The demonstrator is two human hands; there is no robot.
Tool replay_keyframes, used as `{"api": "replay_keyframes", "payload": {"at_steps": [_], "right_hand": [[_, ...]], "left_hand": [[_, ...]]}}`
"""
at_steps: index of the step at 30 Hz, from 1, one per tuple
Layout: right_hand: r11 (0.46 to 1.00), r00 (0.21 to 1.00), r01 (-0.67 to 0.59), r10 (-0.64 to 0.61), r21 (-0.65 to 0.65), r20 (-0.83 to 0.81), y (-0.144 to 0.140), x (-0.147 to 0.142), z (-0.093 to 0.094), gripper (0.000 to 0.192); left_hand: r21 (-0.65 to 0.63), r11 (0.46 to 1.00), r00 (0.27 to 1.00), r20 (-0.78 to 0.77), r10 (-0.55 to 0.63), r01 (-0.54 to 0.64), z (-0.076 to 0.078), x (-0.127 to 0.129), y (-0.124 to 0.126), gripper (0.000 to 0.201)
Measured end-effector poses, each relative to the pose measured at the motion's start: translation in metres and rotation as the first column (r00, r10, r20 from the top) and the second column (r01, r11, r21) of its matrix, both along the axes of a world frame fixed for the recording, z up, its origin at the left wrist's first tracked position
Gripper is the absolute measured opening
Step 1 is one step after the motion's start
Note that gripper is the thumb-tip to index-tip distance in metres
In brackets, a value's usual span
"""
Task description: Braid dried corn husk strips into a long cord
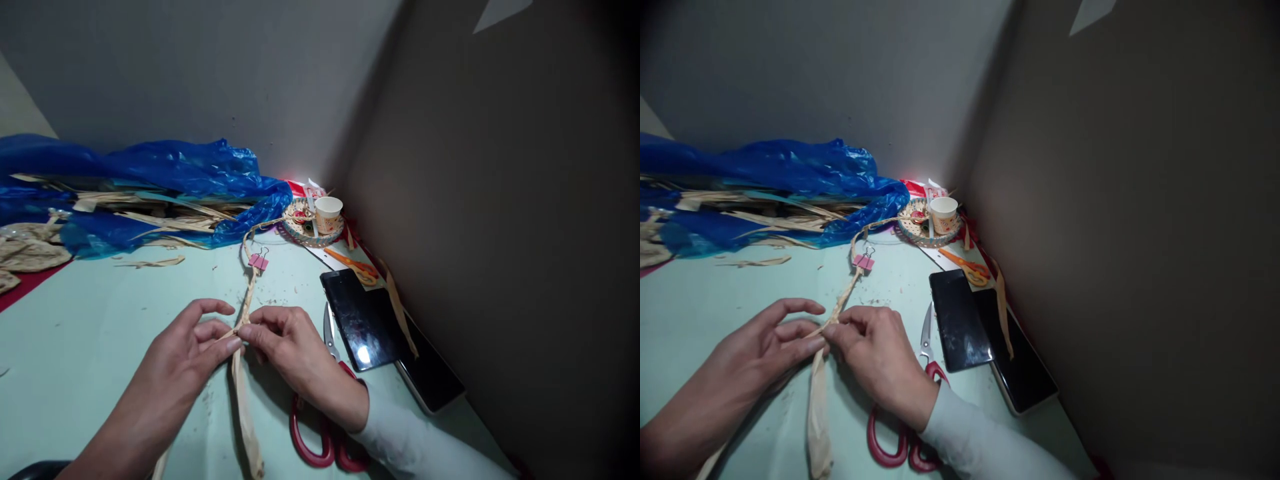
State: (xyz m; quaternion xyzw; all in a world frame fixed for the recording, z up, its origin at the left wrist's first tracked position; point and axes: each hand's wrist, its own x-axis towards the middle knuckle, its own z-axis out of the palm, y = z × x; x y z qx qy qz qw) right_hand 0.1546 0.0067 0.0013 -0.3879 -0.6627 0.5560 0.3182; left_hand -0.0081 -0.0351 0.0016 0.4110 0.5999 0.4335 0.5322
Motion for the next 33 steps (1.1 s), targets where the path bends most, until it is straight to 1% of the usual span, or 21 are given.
{"api": "replay_keyframes", "payload": {"at_steps": [3,5,7,10,14,16,18,21,23,26,28,29,31,33], "right_hand": [[0.999,1.0,0.01,-0.011,-0.03,-0.028,-0.003,-0.002,-0.001,0.03],[0.998,0.999,0.012,-0.015,-0.054,-0.048,-0.005,-0.003,0.0,0.028],[0.998,0.998,0.043,-0.045,-0.053,-0.035,-0.008,-0.004,0.004,0.024],[0.994,0.993,0.111,-0.112,0.015,0.039,-0.01,-0.004,0.01,0.022],[0.977,0.985,0.133,-0.149,0.166,0.091,-0.011,-0.002,0.01,0.022],[0.969,0.984,0.132,-0.153,0.209,0.088,-0.011,-0.001,0.008,0.021],[0.967,0.985,0.134,-0.154,0.217,0.08,-0.011,-0.002,0.006,0.02],[0.973,0.986,0.141,-0.155,0.182,0.061,-0.012,-0.004,0.006,0.019],[0.978,0.988,0.144,-0.152,0.152,0.042,-0.012,-0.005,0.006,0.02],[0.987,0.993,0.11,-0.114,0.119,0.025,-0.012,-0.003,0.007,0.024],[0.993,0.997,0.073,-0.076,0.094,0.023,-0.011,-0.002,0.007,0.026],[0.996,0.998,0.059,-0.06,0.074,0.012,-0.01,-0.001,0.007,0.028],[0.999,0.998,0.035,-0.035,0.013,-0.05,-0.008,-0.001,0.005,0.027],[0.997,0.99,0.022,-0.033,-0.079,-0.14,-0.007,-0.003,0.003,0.023]], "left_hand": [[0.001,0.999,0.998,-0.047,-0.035,0.035,-0.003,-0.004,-0.001,0.042],[0.013,1.0,0.996,-0.085,-0.026,0.027,-0.001,-0.003,-0.002,0.041],[0.025,1.0,0.992,-0.125,-0.006,0.009,0.002,0.0,-0.004,0.039],[0.045,0.999,0.979,-0.202,0.009,0.0,0.006,0.004,-0.007,0.038],[0.056,0.998,0.95,-0.309,0.042,-0.026,0.006,0.003,-0.01,0.039],[0.053,0.998,0.947,-0.321,0.034,-0.018,0.006,0.004,-0.013,0.038],[0.066,0.998,0.948,-0.314,0.044,-0.024,0.008,0.007,-0.017,0.035],[0.103,0.991,0.932,-0.343,0.117,-0.086,0.009,0.013,-0.021,0.031],[0.105,0.986,0.918,-0.362,0.162,-0.132,0.01,0.016,-0.021,0.03],[0.103,0.982,0.897,-0.401,0.186,-0.158,0.007,0.019,-0.02,0.031],[0.172,0.977,0.863,-0.468,0.191,-0.123,0.005,0.02,-0.02,0.026],[0.232,0.968,0.84,-0.503,0.204,-0.096,0.004,0.021,-0.02,0.023],[0.369,0.929,0.794,-0.56,0.237,-0.018,0.001,0.021,-0.022,0.017],[0.454,0.887,0.753,-0.613,0.238,0.09,-0.002,0.021,-0.024,0.014]]}}
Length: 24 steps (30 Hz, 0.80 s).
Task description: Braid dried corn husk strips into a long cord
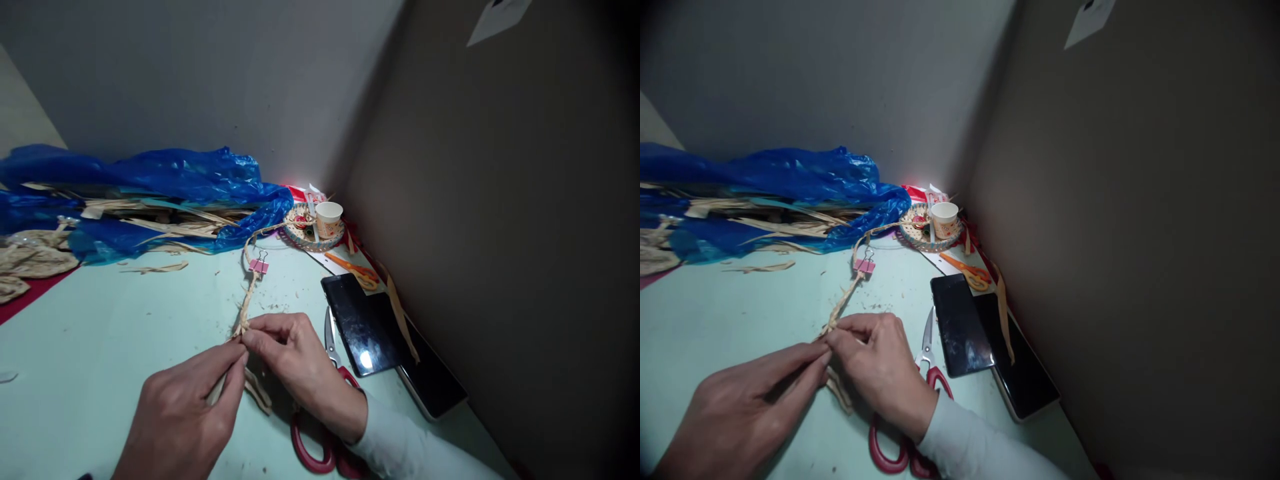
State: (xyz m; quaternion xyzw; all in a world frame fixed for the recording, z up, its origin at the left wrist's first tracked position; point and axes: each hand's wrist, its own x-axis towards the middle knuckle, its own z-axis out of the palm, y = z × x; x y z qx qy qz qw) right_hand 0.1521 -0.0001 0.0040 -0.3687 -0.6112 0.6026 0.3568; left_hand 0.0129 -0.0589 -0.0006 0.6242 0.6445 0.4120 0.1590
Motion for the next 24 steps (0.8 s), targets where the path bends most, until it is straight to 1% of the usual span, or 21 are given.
{"api": "replay_keyframes", "payload": {"at_steps": [2,4,5,6,8,9,10,11,12,13,14,15,16,17,19,22,24], "right_hand": [[0.997,0.997,0.016,-0.022,-0.08,-0.07,0.001,-0.002,-0.002,0.02],[0.991,0.995,0.045,-0.055,-0.124,-0.078,0.001,-0.003,-0.003,0.019],[0.99,0.995,0.059,-0.068,-0.129,-0.071,0.0,-0.003,-0.003,0.019],[0.99,0.995,0.064,-0.073,-0.129,-0.063,0.0,-0.003,-0.003,0.019],[0.988,0.996,0.05,-0.059,-0.144,-0.06,-0.001,-0.002,-0.001,0.021],[0.987,0.996,0.035,-0.046,-0.157,-0.071,-0.002,-0.001,-0.001,0.023],[0.985,0.995,0.016,-0.032,-0.174,-0.091,-0.002,0.0,0.0,0.025],[0.982,0.994,-0.004,-0.017,-0.19,-0.11,-0.002,0.001,0.001,0.028],[0.979,0.993,-0.023,-0.002,-0.201,-0.121,-0.002,0.001,0.003,0.031],[0.979,0.993,-0.034,0.01,-0.201,-0.118,-0.002,0.002,0.004,0.035],[0.981,0.995,-0.037,0.018,-0.192,-0.099,-0.002,0.002,0.005,0.037],[0.983,0.997,-0.037,0.025,-0.178,-0.067,-0.002,0.003,0.006,0.039],[0.986,0.999,-0.035,0.032,-0.16,-0.025,-0.002,0.003,0.007,0.04],[0.99,0.999,-0.033,0.036,-0.139,0.019,-0.001,0.004,0.007,0.041],[0.996,0.994,-0.029,0.037,-0.086,0.099,-0.001,0.005,0.007,0.041],[0.999,0.984,-0.031,0.032,-0.011,0.177,0.0,0.006,0.006,0.036],[1.0,0.978,-0.025,0.021,0.015,0.205,-0.001,0.006,0.006,0.033]], "left_hand": [[0.034,0.996,0.993,-0.085,-0.083,0.086,-0.003,-0.001,-0.002,0.016],[0.033,0.989,0.982,-0.127,-0.142,0.147,-0.004,-0.005,-0.002,0.018],[0.04,0.987,0.98,-0.126,-0.152,0.158,-0.003,-0.007,-0.001,0.021],[0.049,0.987,0.983,-0.11,-0.146,0.152,-0.002,-0.01,0.001,0.024],[0.031,0.996,0.996,-0.037,-0.078,0.079,0.001,-0.016,0.008,0.026],[-0.013,0.999,0.999,0.025,-0.04,0.04,0.002,-0.018,0.012,0.023],[-0.092,0.995,0.995,0.104,-0.014,0.024,0.004,-0.021,0.017,0.021],[-0.193,0.979,0.979,0.203,-0.023,0.063,0.005,-0.023,0.022,0.023],[-0.283,0.949,0.949,0.313,-0.049,0.142,0.005,-0.024,0.026,0.028],[-0.35,0.905,0.901,0.428,-0.074,0.241,0.005,-0.025,0.03,0.031],[-0.385,0.858,0.841,0.533,-0.095,0.341,0.005,-0.026,0.032,0.031],[-0.395,0.82,0.786,0.609,-0.105,0.415,0.005,-0.026,0.034,0.03],[-0.399,0.791,0.748,0.655,-0.109,0.465,0.005,-0.027,0.036,0.028],[-0.402,0.776,0.731,0.673,-0.108,0.485,0.005,-0.027,0.036,0.026],[-0.412,0.768,0.744,0.656,-0.124,0.491,0.007,-0.027,0.036,0.024],[-0.425,0.781,0.794,0.591,-0.142,0.456,0.01,-0.027,0.036,0.024],[-0.431,0.785,0.805,0.577,-0.14,0.446,0.012,-0.027,0.035,0.027]]}}
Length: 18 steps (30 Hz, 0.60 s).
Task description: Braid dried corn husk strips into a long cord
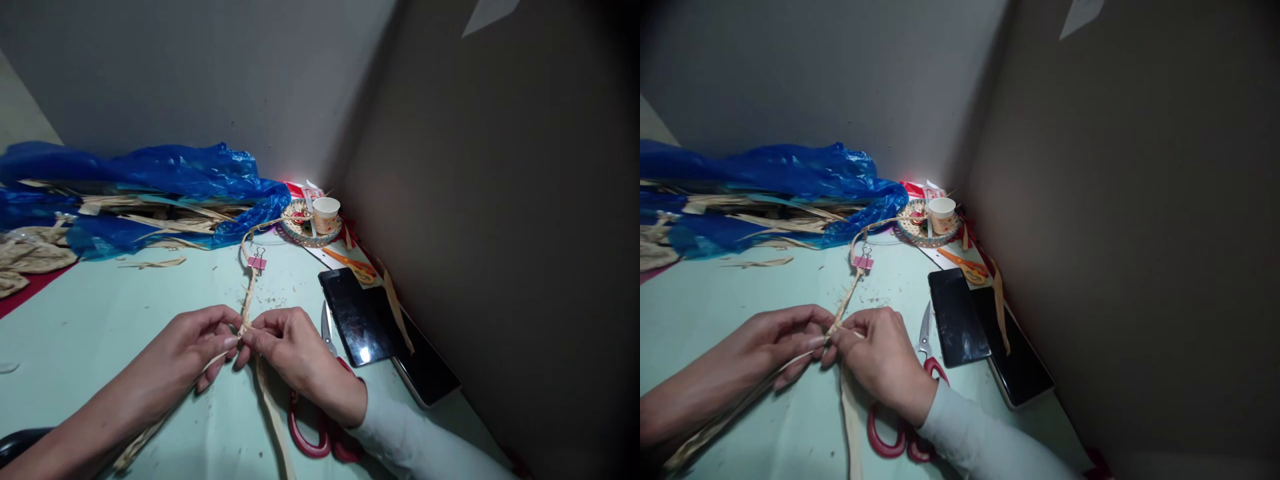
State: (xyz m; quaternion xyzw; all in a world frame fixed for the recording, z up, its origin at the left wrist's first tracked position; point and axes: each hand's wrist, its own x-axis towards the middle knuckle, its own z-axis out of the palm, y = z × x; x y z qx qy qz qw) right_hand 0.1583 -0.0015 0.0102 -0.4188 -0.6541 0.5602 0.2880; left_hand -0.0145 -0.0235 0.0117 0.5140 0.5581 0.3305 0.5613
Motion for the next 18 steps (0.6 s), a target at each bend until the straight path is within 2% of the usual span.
{"api": "replay_keyframes", "payload": {"at_steps": [4,9,14,18], "right_hand": [[0.998,0.998,0.017,-0.02,0.061,0.061,-0.003,-0.001,0.001,0.031],[0.988,0.983,-0.009,-0.02,0.156,0.184,-0.004,-0.001,0.005,0.031],[0.978,0.971,-0.056,0.006,0.202,0.239,-0.004,0.002,0.003,0.033],[0.962,0.968,-0.063,-0.006,0.267,0.252,-0.006,0.005,0.003,0.03]], "left_hand": [[-0.064,0.998,0.999,0.049,0.013,-0.01,0.0,-0.003,0.001,0.03],[-0.104,0.995,0.996,0.09,0.022,-0.013,-0.009,-0.006,0.002,0.031],[-0.059,0.995,0.997,0.013,0.082,-0.081,-0.011,0.001,-0.001,0.036],[-0.046,0.994,0.995,0.008,0.097,-0.096,-0.009,0.005,-0.003,0.037]]}}
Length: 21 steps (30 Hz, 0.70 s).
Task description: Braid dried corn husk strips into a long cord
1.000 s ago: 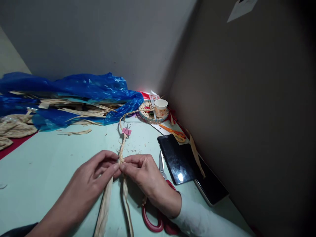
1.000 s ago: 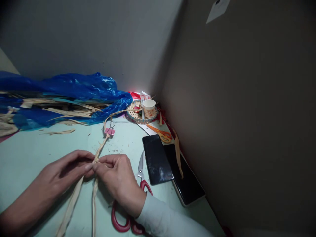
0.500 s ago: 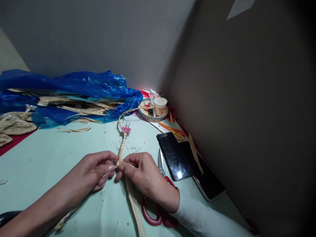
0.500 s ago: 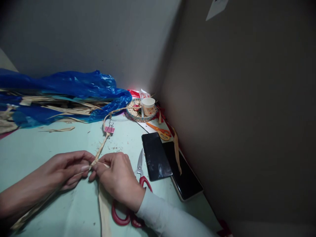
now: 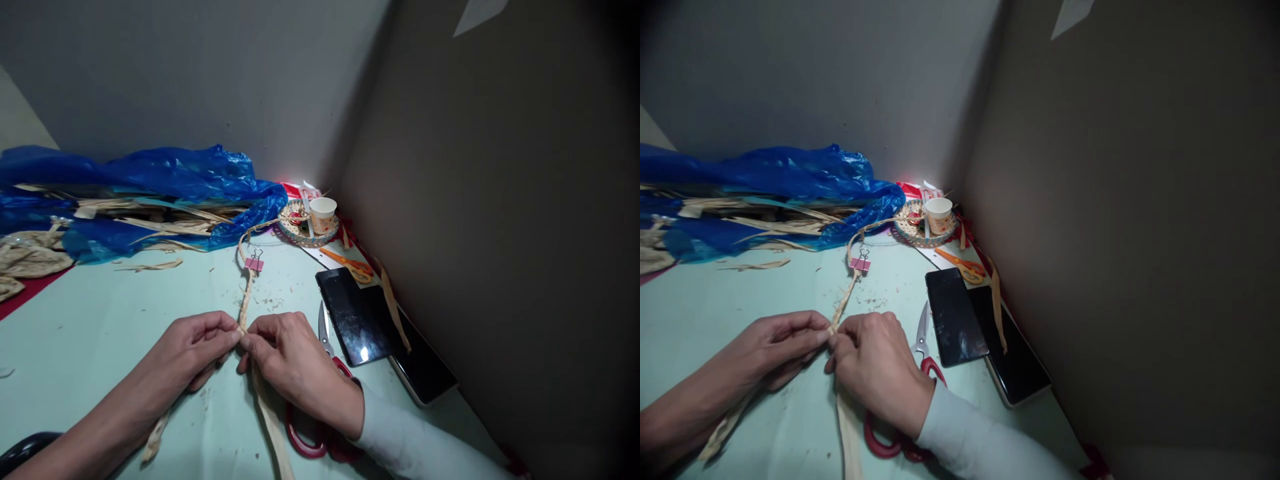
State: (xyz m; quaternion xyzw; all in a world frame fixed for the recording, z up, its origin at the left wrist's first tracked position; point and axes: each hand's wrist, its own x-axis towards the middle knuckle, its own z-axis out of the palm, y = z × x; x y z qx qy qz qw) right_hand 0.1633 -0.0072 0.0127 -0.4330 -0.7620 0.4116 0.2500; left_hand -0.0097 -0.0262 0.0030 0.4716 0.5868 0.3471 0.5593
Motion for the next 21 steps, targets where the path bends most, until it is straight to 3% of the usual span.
{"api": "replay_keyframes", "payload": {"at_steps": [4,8,12,15,21], "right_hand": [[0.998,0.998,0.008,-0.012,0.061,0.064,0.001,0.002,0.003,0.028],[0.999,0.998,-0.047,0.047,0.004,0.05,0.003,0.004,0.007,0.028],[0.994,0.997,-0.069,0.071,-0.08,0.025,0.005,0.004,0.01,0.032],[0.997,0.998,-0.066,0.066,-0.043,0.001,0.005,0.004,0.007,0.03],[0.998,0.998,-0.049,0.047,0.05,0.03,0.002,0.001,-0.001,0.028]], "left_hand": [[-0.017,1.0,1.0,0.018,0.017,-0.017,-0.008,-0.002,0.0,0.039],[-0.015,1.0,1.0,-0.01,0.011,-0.011,-0.013,-0.003,0.001,0.038],[0.169,0.986,0.986,-0.165,0.039,-0.011,-0.008,0.0,-0.002,0.032],[0.254,0.965,0.963,-0.242,0.122,-0.059,-0.007,0.002,-0.005,0.037],[-0.008,0.971,0.969,0.065,0.237,-0.237,-0.014,0.004,-0.004,0.047]]}}
